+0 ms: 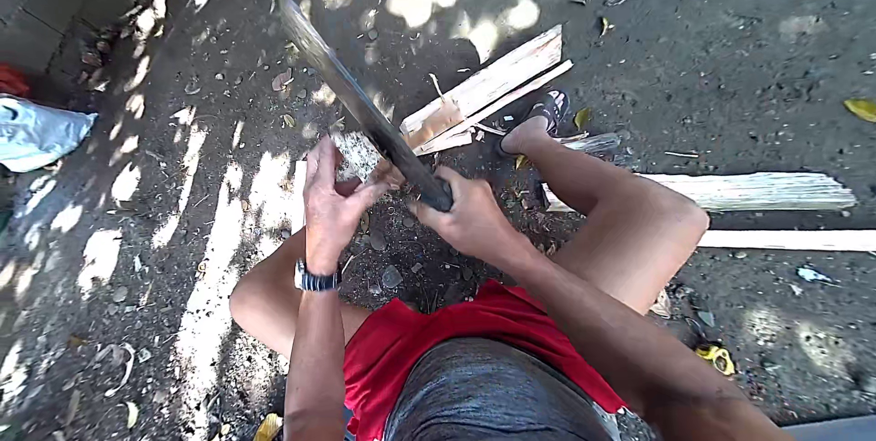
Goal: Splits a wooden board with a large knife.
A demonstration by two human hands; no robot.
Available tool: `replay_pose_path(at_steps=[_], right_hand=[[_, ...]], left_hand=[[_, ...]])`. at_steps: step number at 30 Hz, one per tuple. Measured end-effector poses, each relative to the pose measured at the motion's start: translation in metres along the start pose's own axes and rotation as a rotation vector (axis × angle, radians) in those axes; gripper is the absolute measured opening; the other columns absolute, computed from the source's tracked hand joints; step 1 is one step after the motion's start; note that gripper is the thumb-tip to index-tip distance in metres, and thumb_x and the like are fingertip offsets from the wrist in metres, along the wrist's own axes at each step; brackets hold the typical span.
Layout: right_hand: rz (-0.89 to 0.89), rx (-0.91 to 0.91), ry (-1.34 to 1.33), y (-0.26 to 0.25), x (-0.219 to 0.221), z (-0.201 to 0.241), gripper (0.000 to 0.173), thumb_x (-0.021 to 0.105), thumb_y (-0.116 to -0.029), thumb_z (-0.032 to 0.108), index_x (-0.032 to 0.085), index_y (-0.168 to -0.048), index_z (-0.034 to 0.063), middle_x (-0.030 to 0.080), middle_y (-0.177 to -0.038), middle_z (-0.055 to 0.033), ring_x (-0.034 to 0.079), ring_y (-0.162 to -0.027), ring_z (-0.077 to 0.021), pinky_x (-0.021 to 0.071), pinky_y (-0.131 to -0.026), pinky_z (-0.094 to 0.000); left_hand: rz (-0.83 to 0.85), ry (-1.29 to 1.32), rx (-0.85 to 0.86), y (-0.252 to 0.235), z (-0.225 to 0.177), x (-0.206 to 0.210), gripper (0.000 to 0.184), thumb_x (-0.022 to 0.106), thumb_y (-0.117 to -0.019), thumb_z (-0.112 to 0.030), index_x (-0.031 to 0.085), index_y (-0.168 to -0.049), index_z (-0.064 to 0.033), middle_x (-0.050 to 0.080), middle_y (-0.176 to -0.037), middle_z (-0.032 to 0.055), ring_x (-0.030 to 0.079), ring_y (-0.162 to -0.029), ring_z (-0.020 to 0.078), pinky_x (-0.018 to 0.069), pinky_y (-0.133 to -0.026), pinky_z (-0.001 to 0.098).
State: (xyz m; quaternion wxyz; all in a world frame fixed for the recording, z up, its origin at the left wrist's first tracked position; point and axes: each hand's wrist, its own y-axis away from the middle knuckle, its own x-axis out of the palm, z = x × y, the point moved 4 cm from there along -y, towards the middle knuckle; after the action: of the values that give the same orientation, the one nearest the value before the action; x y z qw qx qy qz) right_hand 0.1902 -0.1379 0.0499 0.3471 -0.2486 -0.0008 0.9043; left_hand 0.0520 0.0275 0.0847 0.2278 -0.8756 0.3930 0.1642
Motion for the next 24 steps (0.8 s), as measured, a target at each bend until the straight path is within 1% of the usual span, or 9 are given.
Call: replay_pose_path(at_steps=[3, 5, 7, 10, 12, 15, 19, 21, 24], right_hand=[[0.079, 0.050, -0.117, 0.005, 0.006, -0.016, 0.030, 0.076, -0.0891, 0.033, 0.064, -0.108, 0.0136, 0.063, -0.066, 0.0019, 0.061, -0.051, -0.0093, 0.0540, -0.048, -0.0310], [0.148, 0.158, -0.444, 0.003, 0.008, -0.023, 0.026, 0.077, -0.0908, 0.022, 0.067, -0.113, 0.0120, 0.064, -0.063, -0.0052, 0.059, -0.044, -0.0154, 0.0550, -0.043, -0.0324], [0.175, 0.212, -0.608, 0.003, 0.012, -0.023, 0.021, 0.075, -0.0925, 0.017, 0.067, -0.110, 0.0084, 0.062, -0.060, -0.0086, 0.057, -0.042, -0.0180, 0.0540, -0.042, -0.0330], [0.123, 0.143, -0.369, 0.004, 0.015, -0.011, 0.026, 0.076, -0.0913, 0.031, 0.065, -0.107, 0.0122, 0.064, -0.063, -0.0027, 0.060, -0.045, -0.0141, 0.0551, -0.044, -0.0333], [0.047, 0.041, -0.211, 0.000, 0.002, 0.012, 0.033, 0.076, -0.0892, 0.035, 0.067, -0.111, 0.0122, 0.065, -0.067, 0.0016, 0.061, -0.050, -0.0089, 0.0548, -0.047, -0.0314], [-0.139, -0.283, -0.237, 0.000, -0.033, 0.063, 0.029, 0.077, -0.0887, 0.026, 0.066, -0.108, 0.0068, 0.065, -0.074, 0.0039, 0.060, -0.059, -0.0022, 0.0538, -0.051, -0.0229], [-0.320, -0.584, -0.444, -0.005, -0.071, 0.113, 0.026, 0.077, -0.0893, 0.013, 0.059, -0.105, 0.0031, 0.065, -0.080, -0.0018, 0.065, -0.063, -0.0101, 0.0601, -0.055, -0.0297], [-0.314, -0.537, -0.424, -0.006, -0.064, 0.103, 0.027, 0.077, -0.0895, 0.014, 0.058, -0.106, 0.0043, 0.066, -0.080, -0.0020, 0.065, -0.062, -0.0110, 0.0605, -0.053, -0.0313], [-0.104, -0.196, -0.222, -0.006, -0.016, 0.035, 0.031, 0.078, -0.0881, 0.026, 0.065, -0.110, 0.0090, 0.065, -0.073, 0.0031, 0.062, -0.058, -0.0059, 0.0562, -0.050, -0.0281]], left_hand=[[0.030, 0.055, -0.028, 0.009, 0.002, -0.001, 0.105, 0.090, -0.0732, -0.009, 0.034, -0.161, -0.0196, 0.035, -0.161, 0.0084, 0.059, -0.129, 0.0252, 0.0659, -0.084, 0.0432], [0.043, 0.026, -0.012, 0.007, 0.003, -0.003, 0.103, 0.089, -0.0755, -0.010, 0.033, -0.161, -0.0198, 0.037, -0.160, 0.0086, 0.059, -0.130, 0.0243, 0.0651, -0.086, 0.0424], [0.052, -0.038, 0.010, 0.003, 0.006, -0.007, 0.104, 0.090, -0.0744, -0.011, 0.034, -0.161, -0.0201, 0.040, -0.158, 0.0070, 0.059, -0.129, 0.0215, 0.0636, -0.087, 0.0397], [0.032, -0.057, -0.001, 0.005, 0.010, -0.015, 0.111, 0.094, -0.0678, -0.012, 0.035, -0.161, -0.0212, 0.042, -0.155, 0.0079, 0.062, -0.122, 0.0227, 0.0655, -0.080, 0.0390], [0.013, -0.034, -0.014, -0.001, 0.010, -0.016, 0.111, 0.095, -0.0656, -0.012, 0.037, -0.159, -0.0228, 0.043, -0.153, 0.0080, 0.064, -0.118, 0.0233, 0.0660, -0.076, 0.0397], [-0.008, -0.023, -0.018, -0.008, 0.014, -0.016, 0.102, 0.093, -0.0725, -0.022, 0.038, -0.159, -0.0192, 0.043, -0.153, 0.0099, 0.062, -0.122, 0.0227, 0.0654, -0.081, 0.0394], [-0.055, -0.103, 0.007, -0.015, 0.009, -0.016, 0.093, 0.088, -0.0795, -0.035, 0.040, -0.157, -0.0157, 0.045, -0.153, 0.0097, 0.058, -0.128, 0.0168, 0.0615, -0.090, 0.0335], [-0.042, -0.059, -0.007, -0.014, 0.011, -0.016, 0.095, 0.090, -0.0780, -0.029, 0.039, -0.158, -0.0171, 0.044, -0.152, 0.0096, 0.059, -0.127, 0.0188, 0.0631, -0.087, 0.0356], [-0.006, -0.016, 0.002, -0.005, 0.012, -0.013, 0.107, 0.096, -0.0684, -0.016, 0.038, -0.158, -0.0207, 0.043, -0.153, 0.0087, 0.063, -0.122, 0.0240, 0.0672, -0.079, 0.0409]])
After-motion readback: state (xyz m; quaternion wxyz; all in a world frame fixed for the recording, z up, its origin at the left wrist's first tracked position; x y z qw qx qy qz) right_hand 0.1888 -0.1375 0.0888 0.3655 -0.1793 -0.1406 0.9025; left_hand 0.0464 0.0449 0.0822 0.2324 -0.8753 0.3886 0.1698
